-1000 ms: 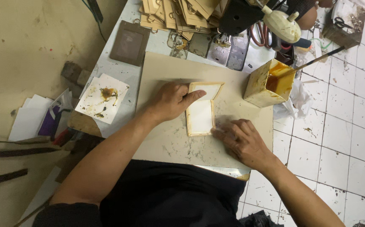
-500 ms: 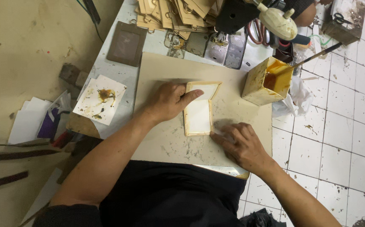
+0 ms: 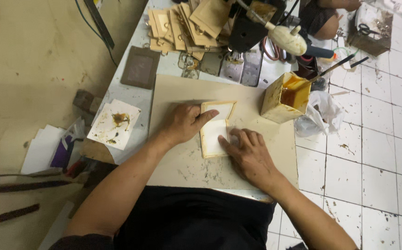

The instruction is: The person assembles small keychain-like items by inserting white rectangular inserts into brown leather-like frames, then closing and stacking them. The person repeatedly picks up frames, inserts the white pieces, closes the items, and places them aside on the table.

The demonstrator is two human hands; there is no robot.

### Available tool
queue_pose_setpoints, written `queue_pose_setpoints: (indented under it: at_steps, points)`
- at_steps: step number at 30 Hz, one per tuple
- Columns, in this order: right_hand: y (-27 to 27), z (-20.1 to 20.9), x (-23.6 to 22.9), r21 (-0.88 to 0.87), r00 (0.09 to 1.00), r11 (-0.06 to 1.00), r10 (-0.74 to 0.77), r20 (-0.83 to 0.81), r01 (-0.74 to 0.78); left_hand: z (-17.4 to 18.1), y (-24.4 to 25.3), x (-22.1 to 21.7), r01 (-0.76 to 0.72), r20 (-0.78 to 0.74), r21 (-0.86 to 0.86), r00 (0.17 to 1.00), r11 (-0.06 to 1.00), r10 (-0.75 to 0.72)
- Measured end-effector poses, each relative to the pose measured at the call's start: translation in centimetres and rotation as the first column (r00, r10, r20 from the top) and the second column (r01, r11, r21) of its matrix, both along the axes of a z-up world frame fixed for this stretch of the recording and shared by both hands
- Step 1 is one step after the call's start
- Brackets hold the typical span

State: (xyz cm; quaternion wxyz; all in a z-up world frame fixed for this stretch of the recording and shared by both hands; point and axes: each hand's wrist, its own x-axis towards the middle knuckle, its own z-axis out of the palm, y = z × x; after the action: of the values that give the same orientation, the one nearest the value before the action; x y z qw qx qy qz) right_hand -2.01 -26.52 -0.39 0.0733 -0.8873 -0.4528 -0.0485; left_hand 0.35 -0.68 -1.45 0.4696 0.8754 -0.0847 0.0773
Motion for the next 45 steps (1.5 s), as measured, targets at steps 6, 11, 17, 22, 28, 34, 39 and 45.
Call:
queue_pose_setpoints:
  at_steps: [6, 11, 17, 22, 28, 34, 39, 45]
  points:
    - [0.3, 4.5, -0.4, 0.278, 0.954, 0.946, -0.086, -0.287, 0.168, 0.8, 0.4, -0.2, 0.041, -0.048, -0.001, 0.998, 0.999, -0.041]
    - [-0.4, 5.3, -1.8, 0.480, 0.883, 0.811, -0.093, -0.461, 0.336, 0.3, 0.3, -0.3, 0.014, 0.026, -0.089, 1.000, 0.996, -0.012]
    - [0.1, 3.6, -3.3, 0.574, 0.805, 0.718, 0.031, -0.592, 0.394, 2.3, -1.0, -2.0, -0.119, 0.162, -0.014, 0.980, 0.993, 0.119]
    - [3.5, 4.6, -4.8, 0.680, 0.750, 0.559, 0.147, -0.645, 0.475, 3.8, -4.5, -4.1, -0.310, 0.103, -0.127, 0.941, 0.942, 0.323]
    - [5.4, 3.9, -4.0, 0.807, 0.819, 0.269, 0.099, -0.566, 0.525, 5.5, -7.9, -6.1, -0.312, 0.130, -0.463, 0.902, 0.829, 0.412]
    - [4.4, 2.8, -1.8, 0.879, 0.892, 0.226, 0.075, -0.445, 0.419, 4.9, -9.0, -7.9, -0.196, 0.142, -0.647, 0.919, 0.737, 0.369]
    - [4.2, 3.7, 0.2, 0.892, 0.916, 0.247, 0.036, -0.399, 0.379, 5.3, -8.5, -9.5, 0.131, 0.275, -0.703, 0.956, 0.699, 0.097]
    - [4.2, 5.5, 1.0, 0.856, 0.959, 0.461, 0.034, -0.280, 0.234, 6.2, -3.4, -5.8, 0.108, 0.325, -0.385, 0.946, 0.917, 0.025]
